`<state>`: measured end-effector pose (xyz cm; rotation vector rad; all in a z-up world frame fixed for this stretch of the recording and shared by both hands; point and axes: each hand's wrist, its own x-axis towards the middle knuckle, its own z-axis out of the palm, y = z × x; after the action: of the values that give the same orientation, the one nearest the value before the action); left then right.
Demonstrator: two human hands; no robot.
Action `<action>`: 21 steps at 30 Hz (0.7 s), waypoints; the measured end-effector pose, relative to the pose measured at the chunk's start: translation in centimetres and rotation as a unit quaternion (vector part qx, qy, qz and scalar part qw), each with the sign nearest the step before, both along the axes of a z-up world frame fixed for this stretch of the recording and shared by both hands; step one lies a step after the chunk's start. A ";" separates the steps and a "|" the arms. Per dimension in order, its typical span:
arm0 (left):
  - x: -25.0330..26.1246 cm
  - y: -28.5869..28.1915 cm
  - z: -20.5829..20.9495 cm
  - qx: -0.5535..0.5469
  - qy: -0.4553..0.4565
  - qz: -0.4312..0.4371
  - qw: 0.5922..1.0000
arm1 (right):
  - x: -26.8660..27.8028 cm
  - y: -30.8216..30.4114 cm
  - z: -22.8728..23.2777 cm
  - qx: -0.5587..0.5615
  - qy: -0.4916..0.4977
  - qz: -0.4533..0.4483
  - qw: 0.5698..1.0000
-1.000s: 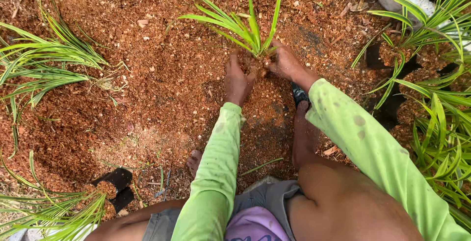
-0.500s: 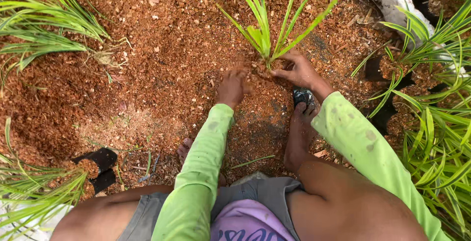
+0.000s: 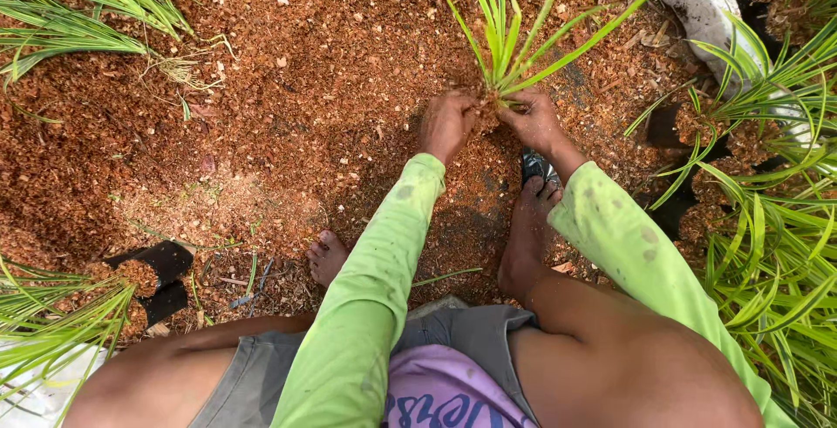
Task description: The person sits on the ground and places plants into small black plastic bags with mulch by hand.
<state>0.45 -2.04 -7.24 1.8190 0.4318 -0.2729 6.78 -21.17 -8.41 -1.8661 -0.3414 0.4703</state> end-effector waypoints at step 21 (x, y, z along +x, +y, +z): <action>2.1 -1.3 10.2 0.195 0.081 -0.221 0.952 | -4.8 2.1 1.3 -0.056 0.250 -0.204 0.945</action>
<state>2.55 -3.38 2.94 2.2857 0.1903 -0.6900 1.95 -19.10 -7.07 -1.7869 0.4135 0.6615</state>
